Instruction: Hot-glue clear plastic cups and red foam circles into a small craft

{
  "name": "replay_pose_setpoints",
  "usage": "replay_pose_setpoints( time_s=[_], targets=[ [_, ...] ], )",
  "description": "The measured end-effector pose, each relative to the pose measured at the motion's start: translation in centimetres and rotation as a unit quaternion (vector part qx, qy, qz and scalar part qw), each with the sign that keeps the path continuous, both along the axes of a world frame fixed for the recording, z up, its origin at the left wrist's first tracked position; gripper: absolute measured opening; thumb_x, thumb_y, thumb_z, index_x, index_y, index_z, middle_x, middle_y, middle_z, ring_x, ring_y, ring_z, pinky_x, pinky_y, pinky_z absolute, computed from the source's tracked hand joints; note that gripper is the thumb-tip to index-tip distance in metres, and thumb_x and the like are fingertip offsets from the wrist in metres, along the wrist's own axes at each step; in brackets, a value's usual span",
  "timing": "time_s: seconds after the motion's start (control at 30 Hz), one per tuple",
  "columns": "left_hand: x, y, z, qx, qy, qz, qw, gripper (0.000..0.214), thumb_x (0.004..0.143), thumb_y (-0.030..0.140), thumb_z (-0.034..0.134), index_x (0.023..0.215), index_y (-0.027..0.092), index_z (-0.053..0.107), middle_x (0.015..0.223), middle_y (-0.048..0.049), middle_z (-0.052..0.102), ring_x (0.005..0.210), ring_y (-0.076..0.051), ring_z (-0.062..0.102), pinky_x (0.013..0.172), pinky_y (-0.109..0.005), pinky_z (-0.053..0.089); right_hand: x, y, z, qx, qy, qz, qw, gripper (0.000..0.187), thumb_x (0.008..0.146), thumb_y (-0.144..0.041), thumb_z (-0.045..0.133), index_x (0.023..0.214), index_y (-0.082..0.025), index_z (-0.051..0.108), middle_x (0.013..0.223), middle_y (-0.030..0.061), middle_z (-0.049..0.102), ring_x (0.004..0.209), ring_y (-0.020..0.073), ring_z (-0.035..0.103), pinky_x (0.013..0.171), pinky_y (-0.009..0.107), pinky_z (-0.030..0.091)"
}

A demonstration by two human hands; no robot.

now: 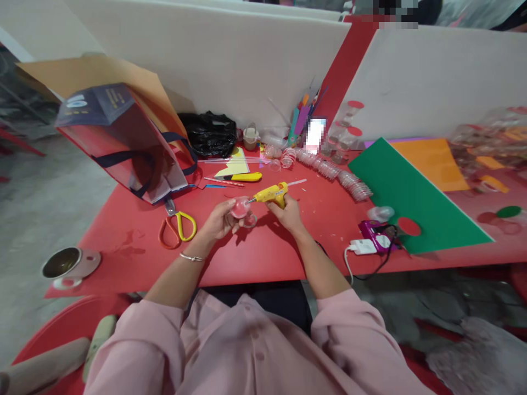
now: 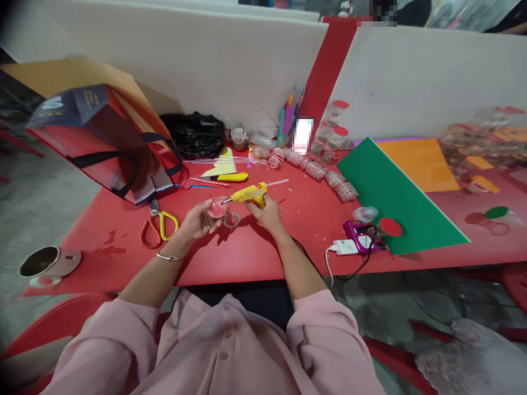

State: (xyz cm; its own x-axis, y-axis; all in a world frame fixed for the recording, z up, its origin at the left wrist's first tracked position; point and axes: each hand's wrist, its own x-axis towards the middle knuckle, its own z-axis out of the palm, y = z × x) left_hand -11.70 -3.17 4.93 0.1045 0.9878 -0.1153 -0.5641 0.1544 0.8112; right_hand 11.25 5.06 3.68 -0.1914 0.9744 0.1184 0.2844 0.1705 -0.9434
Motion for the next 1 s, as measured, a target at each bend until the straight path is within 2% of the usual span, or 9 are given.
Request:
replay_pose_setpoints(
  time_s=[0.17, 0.3, 0.53, 0.77, 1.0],
  targets=[
    [-0.08, 0.15, -0.51, 0.006, 0.005, -0.016, 1.000, 0.053, 0.083, 0.058, 0.084, 0.103, 0.010, 0.076, 0.076, -0.0090, 0.078, 0.046, -0.015, 0.063, 0.031, -0.021, 0.043, -0.19, -0.29, 0.57, -0.008, 0.010, -0.005, 1.000, 0.051, 0.073, -0.065, 0.078, 0.094, -0.020, 0.068, 0.082, 0.0033, 0.069, 0.074, 0.0196, 0.058, 0.072, 0.034, 0.048],
    [-0.18, 0.19, -0.72, 0.001, 0.008, -0.019, 1.000, 0.052, 0.083, 0.060, 0.084, 0.096, 0.010, 0.076, 0.075, -0.0095, 0.078, 0.048, -0.015, 0.065, 0.032, -0.021, 0.044, -0.26, -0.36, 0.58, -0.016, 0.010, -0.011, 1.000, 0.050, 0.071, -0.066, 0.079, 0.090, -0.022, 0.065, 0.078, 0.0020, 0.065, 0.070, 0.0186, 0.054, 0.066, 0.033, 0.045],
    [-0.19, 0.25, -0.79, -0.018, 0.009, -0.016, 1.000, 0.048, 0.088, 0.057, 0.080, 0.097, 0.010, 0.076, 0.073, -0.0093, 0.077, 0.049, -0.016, 0.067, 0.034, -0.022, 0.046, -0.33, -0.36, 0.57, -0.024, 0.013, -0.003, 1.000, 0.048, 0.071, -0.064, 0.080, 0.090, -0.023, 0.064, 0.078, 0.0022, 0.065, 0.069, 0.0184, 0.054, 0.065, 0.034, 0.046],
    [-0.24, 0.26, -0.91, 0.010, 0.018, -0.020, 1.000, 0.054, 0.083, 0.061, 0.084, 0.099, 0.010, 0.078, 0.070, -0.0081, 0.076, 0.052, -0.017, 0.068, 0.036, -0.021, 0.047, -0.38, -0.31, 0.52, -0.019, 0.006, -0.005, 1.000, 0.048, 0.070, -0.064, 0.079, 0.089, -0.022, 0.065, 0.078, 0.0018, 0.066, 0.071, 0.0183, 0.054, 0.066, 0.033, 0.045],
    [-0.27, 0.25, -0.92, 0.022, 0.028, -0.016, 0.999, 0.059, 0.084, 0.062, 0.084, 0.104, 0.006, 0.078, 0.069, -0.0103, 0.075, 0.054, -0.019, 0.070, 0.039, -0.023, 0.050, -0.45, -0.15, 0.17, -0.033, 0.016, 0.005, 0.999, 0.050, 0.071, -0.064, 0.079, 0.094, -0.021, 0.068, 0.083, 0.0032, 0.070, 0.073, 0.0188, 0.057, 0.069, 0.033, 0.048]
  ],
)
